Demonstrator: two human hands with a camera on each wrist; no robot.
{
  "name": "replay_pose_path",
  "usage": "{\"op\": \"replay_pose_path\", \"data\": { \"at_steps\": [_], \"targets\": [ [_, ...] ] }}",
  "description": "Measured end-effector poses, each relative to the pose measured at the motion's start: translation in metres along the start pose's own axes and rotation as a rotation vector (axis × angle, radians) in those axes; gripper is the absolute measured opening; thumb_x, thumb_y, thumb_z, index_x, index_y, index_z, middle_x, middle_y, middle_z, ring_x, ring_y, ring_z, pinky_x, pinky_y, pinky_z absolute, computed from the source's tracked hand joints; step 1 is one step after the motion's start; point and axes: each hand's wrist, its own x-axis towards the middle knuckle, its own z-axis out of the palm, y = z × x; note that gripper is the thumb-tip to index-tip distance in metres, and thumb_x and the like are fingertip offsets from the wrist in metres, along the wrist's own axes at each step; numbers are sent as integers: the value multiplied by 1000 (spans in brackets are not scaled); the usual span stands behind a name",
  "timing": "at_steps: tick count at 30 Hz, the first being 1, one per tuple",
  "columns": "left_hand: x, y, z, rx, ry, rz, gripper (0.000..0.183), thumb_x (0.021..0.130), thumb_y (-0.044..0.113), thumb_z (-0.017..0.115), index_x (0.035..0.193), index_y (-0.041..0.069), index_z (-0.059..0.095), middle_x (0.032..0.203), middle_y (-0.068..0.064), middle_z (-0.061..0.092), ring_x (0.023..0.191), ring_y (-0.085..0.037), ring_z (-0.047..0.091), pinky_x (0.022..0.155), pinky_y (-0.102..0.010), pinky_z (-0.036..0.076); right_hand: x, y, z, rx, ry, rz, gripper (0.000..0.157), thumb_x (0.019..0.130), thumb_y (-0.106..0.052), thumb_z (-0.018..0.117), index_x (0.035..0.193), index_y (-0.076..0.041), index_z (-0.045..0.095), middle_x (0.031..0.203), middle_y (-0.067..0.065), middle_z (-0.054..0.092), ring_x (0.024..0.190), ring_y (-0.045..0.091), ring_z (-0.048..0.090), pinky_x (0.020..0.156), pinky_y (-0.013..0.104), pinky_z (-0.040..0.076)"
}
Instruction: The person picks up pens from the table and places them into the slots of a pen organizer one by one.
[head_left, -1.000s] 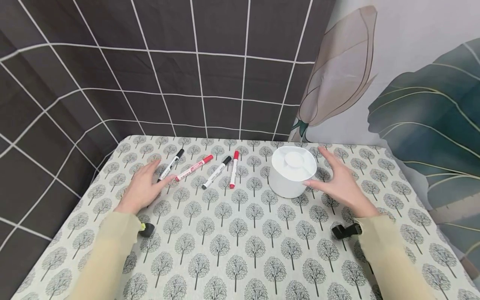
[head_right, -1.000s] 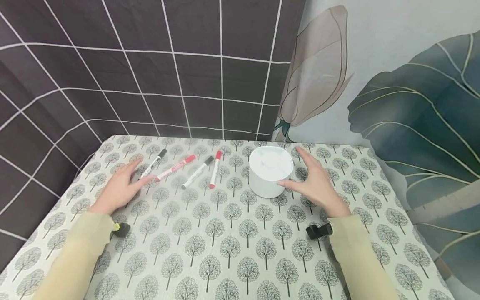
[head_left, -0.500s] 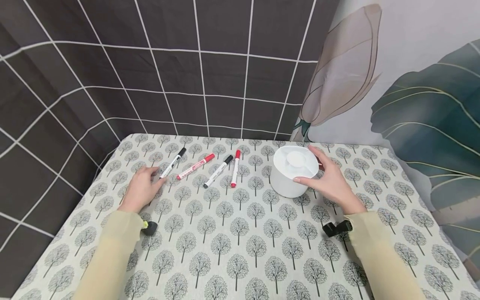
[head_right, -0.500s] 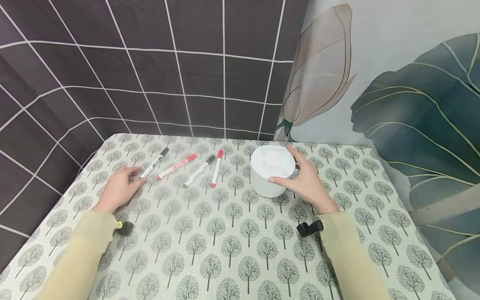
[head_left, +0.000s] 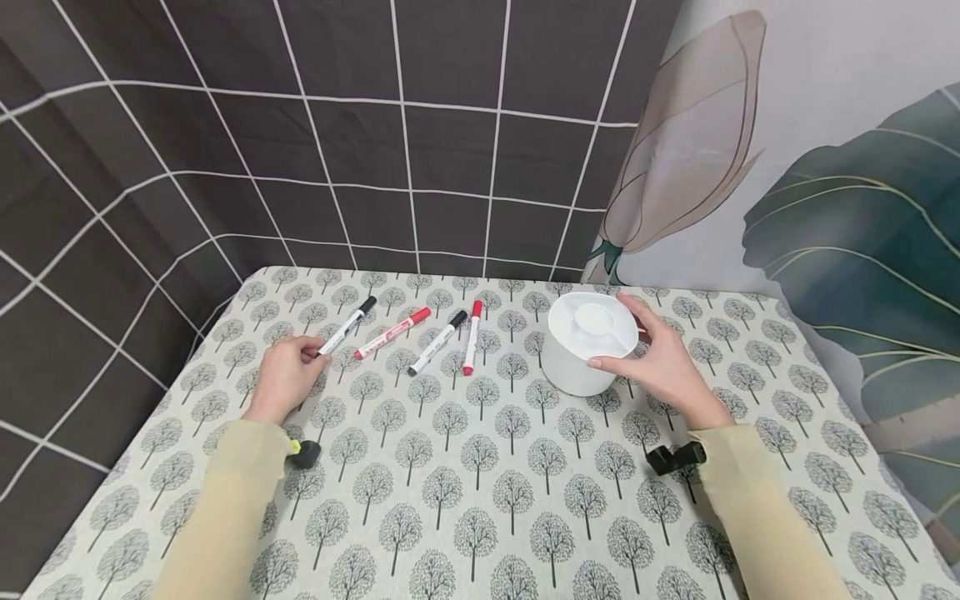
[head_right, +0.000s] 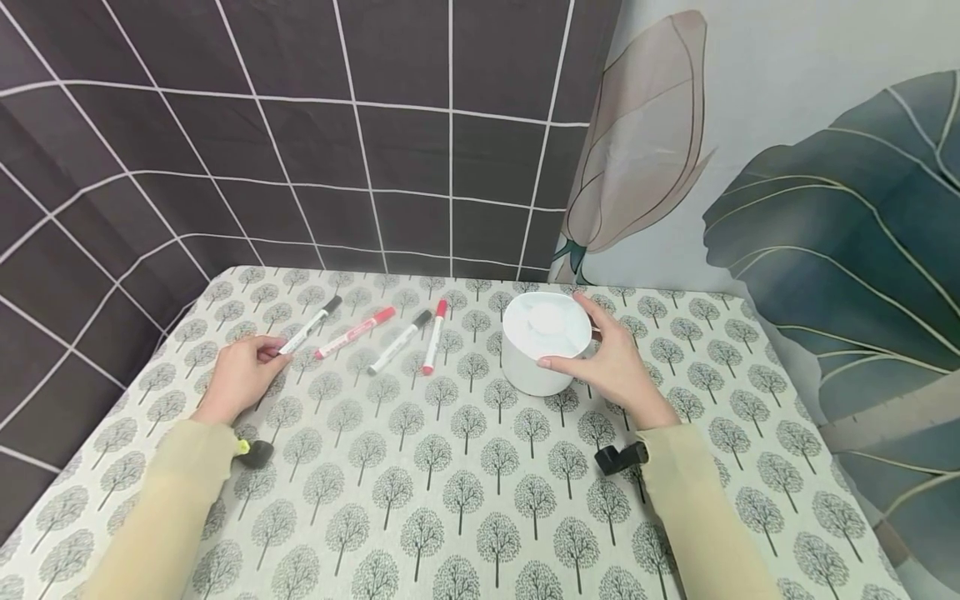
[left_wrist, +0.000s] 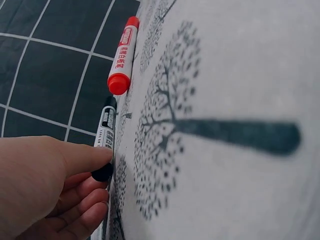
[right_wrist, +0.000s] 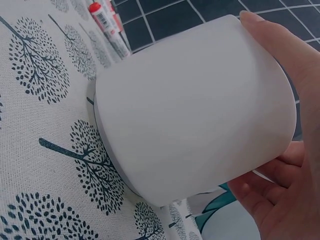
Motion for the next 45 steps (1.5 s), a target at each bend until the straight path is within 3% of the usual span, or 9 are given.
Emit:
{"op": "replay_pose_path", "data": {
  "at_steps": [8,16,25,33,39,45],
  "targets": [
    [0,3,-1,-28,23,-68,25,87,11,64,109,-2,64,92,-16,64,81,-28,61,69,-40,51,1,1,0,16,-8,-7,102,61,-41,87,146,-29,31,142,7,38,115,30,47,95,50,39],
    [3,9,-6,-151,104,-135,28,92,18,60,114,1,63,100,-18,66,89,-29,63,77,-41,52,2,3,-1,27,-16,-4,105,61,-40,87,147,-27,29,142,8,38,117,32,45,94,52,40],
    [13,31,-15,-358,265,-176,31,90,29,64,115,11,65,105,-6,65,92,-16,62,79,-22,51,2,4,-1,51,-18,15,105,60,-42,87,147,-27,30,142,5,38,120,30,44,96,49,40],
    [16,66,-17,-492,332,-95,29,87,25,68,112,10,67,103,-6,65,88,-13,63,78,-19,51,3,4,-4,7,-1,-11,105,57,-45,87,145,-27,34,140,5,40,115,29,48,93,48,43],
    [16,85,-13,-565,315,-26,27,86,19,70,110,9,67,101,-6,64,88,-14,63,80,-21,51,2,0,-6,-53,36,-75,104,56,-45,88,144,-25,37,143,1,37,115,27,48,94,46,43],
    [15,103,-9,-639,297,23,25,85,14,70,109,7,68,101,-8,64,88,-15,62,83,-22,50,-1,-4,-8,-42,35,-69,102,58,-45,87,144,-23,36,144,-2,38,115,27,49,94,44,44]
  ]
}}
